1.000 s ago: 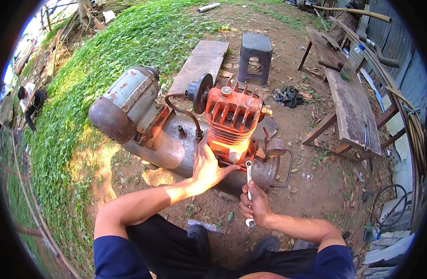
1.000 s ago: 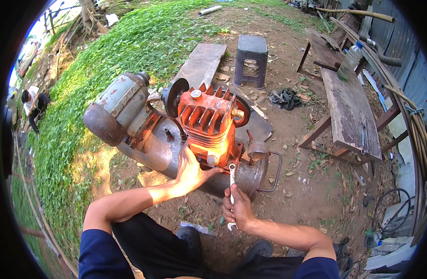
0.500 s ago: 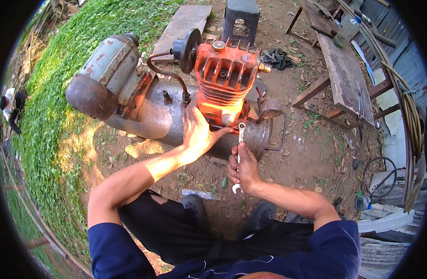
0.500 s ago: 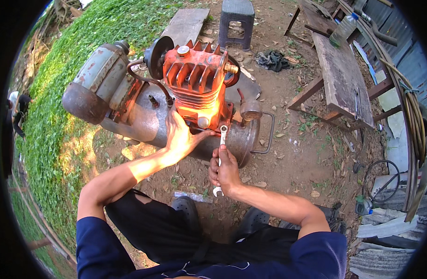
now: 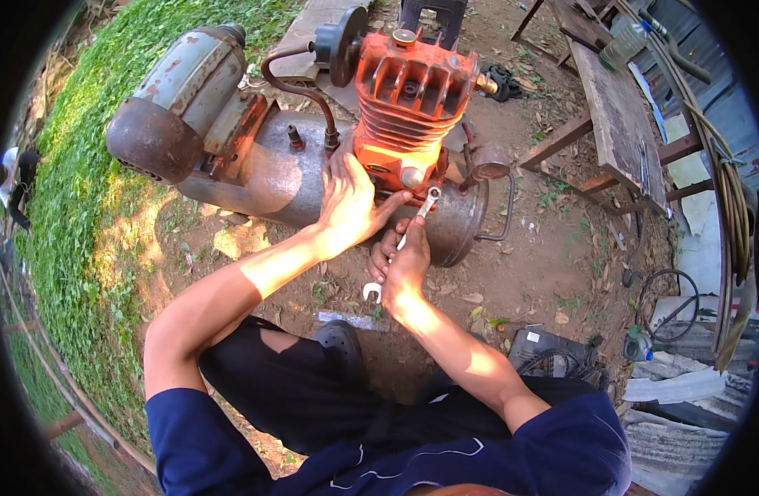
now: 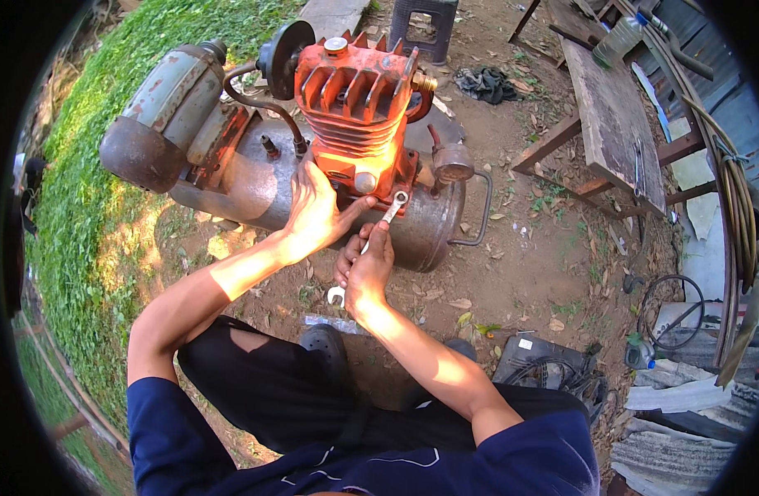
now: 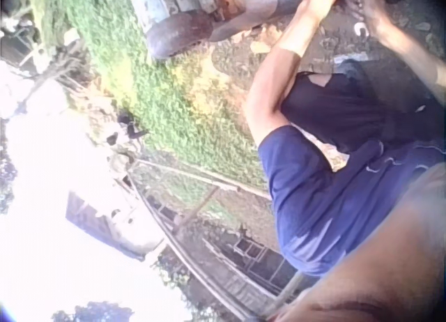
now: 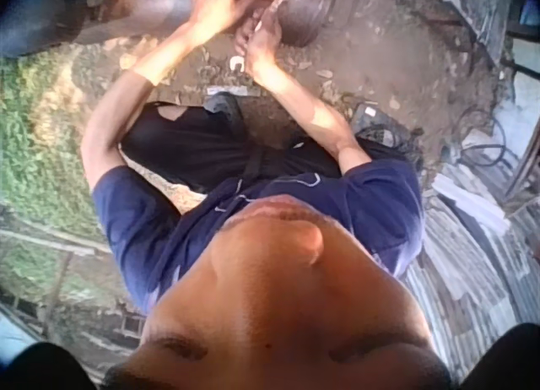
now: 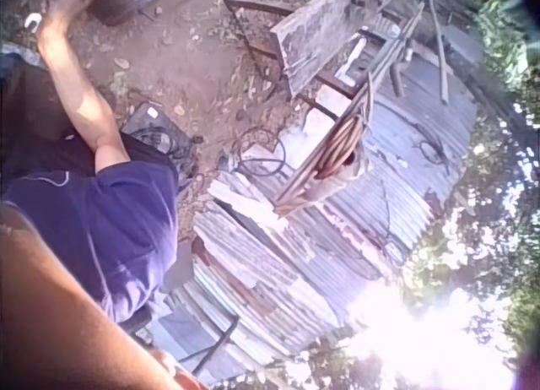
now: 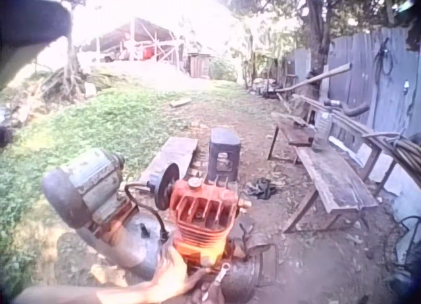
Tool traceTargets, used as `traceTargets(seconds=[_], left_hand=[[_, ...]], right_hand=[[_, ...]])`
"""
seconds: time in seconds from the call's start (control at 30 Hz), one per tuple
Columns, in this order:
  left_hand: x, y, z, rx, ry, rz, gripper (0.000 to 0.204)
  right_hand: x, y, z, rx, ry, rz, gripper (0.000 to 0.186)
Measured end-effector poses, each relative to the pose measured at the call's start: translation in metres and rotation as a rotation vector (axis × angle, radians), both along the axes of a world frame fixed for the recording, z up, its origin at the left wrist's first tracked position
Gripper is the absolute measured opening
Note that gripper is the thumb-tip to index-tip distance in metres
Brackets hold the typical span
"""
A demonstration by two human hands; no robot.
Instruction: The person uses a wrench to loosen and tighten bolts on a red air compressor pump assembly while it sits on a tank.
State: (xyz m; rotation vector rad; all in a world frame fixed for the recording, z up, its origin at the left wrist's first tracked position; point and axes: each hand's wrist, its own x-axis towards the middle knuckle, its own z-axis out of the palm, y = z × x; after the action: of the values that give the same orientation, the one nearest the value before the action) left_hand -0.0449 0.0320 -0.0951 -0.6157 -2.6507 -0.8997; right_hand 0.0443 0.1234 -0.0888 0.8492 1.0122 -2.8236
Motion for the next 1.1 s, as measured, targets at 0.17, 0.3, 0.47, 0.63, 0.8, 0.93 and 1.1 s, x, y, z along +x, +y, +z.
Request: traceTargets(seconds=[0.17, 0.3, 0.47, 0.63, 0.8, 0.93, 1.1], left_hand=[[-0.003, -0.008, -0.005, -0.089, 0.008, -0.034, 0.104], [-0.007, -0.007, -0.003, -0.122, -0.032, -0.052, 0.104], [-0.007, -0.008, 0.015, -0.102, -0.182, -0.031, 0.102], [-0.007, -0.012, 0.014, 0.007, -0.148, -0.064, 0.092], [0.002, -0.014, 0.018, 0.024, -0.128, -0.049, 0.087], [0.009, -0.007, 0.026, 0.029, -0.15, -0.019, 0.088], [0.01, -0.008, 0.028, -0.035, -0.16, -0.012, 0.092]], right_hand=[[-0.011, -0.023, -0.001, 0.025, 0.012, -0.144, 0.04], [-0.015, -0.025, -0.002, 0.031, 0.027, -0.189, 0.039], [-0.017, -0.019, 0.002, -0.082, 0.037, -0.139, 0.036], [0.024, 0.007, 0.039, -0.188, 0.096, 0.056, 0.04], [0.02, 0.092, 0.045, 0.459, 0.04, 0.554, 0.046], [-0.007, 0.164, 0.039, 1.043, 0.057, 0.706, 0.041], [-0.04, 0.182, 0.034, 1.394, 0.164, 0.802, 0.044]])
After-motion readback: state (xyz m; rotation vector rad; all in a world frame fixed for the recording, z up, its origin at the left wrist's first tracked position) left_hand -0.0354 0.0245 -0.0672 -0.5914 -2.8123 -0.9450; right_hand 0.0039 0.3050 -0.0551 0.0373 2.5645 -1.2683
